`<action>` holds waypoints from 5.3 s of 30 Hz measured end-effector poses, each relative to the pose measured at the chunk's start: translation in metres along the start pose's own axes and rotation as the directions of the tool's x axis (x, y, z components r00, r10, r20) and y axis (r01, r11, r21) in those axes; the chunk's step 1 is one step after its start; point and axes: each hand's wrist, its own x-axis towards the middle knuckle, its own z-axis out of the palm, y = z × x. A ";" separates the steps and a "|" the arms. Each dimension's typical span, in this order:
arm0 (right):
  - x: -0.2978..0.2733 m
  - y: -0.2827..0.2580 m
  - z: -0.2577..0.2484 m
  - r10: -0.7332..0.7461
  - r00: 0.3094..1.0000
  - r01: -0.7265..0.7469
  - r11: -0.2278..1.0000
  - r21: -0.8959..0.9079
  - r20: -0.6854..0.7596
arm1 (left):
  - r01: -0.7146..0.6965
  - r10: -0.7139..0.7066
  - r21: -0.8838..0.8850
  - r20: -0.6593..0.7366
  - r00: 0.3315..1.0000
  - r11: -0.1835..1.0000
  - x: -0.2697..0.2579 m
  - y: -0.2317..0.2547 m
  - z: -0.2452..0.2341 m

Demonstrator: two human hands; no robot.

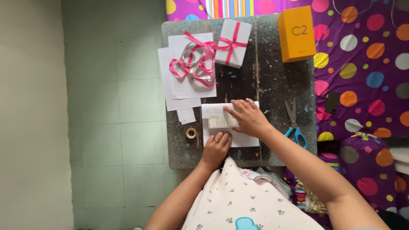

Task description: The person wraps a small rectangular box with white paper. They fold the paper around the box, secure it with clear tape, and trim excess paper with scissors. The wrapped box is placed on the table.

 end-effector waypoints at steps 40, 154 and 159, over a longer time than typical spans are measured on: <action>-0.025 0.012 -0.015 0.092 0.994 -0.098 0.988 0.116 0.057 | 0.253 -0.238 -0.126 0.123 0.963 0.959 0.061 -0.011 -0.007; -0.052 0.036 0.105 0.889 0.454 -0.328 0.113 0.938 0.052 | 0.380 -0.289 -0.141 0.430 0.855 0.914 0.114 -0.080 -0.014; -0.050 0.040 0.065 0.869 0.456 -0.285 0.348 0.893 -0.193 | 0.476 -0.290 -0.268 0.520 0.803 0.838 0.121 -0.077 -0.031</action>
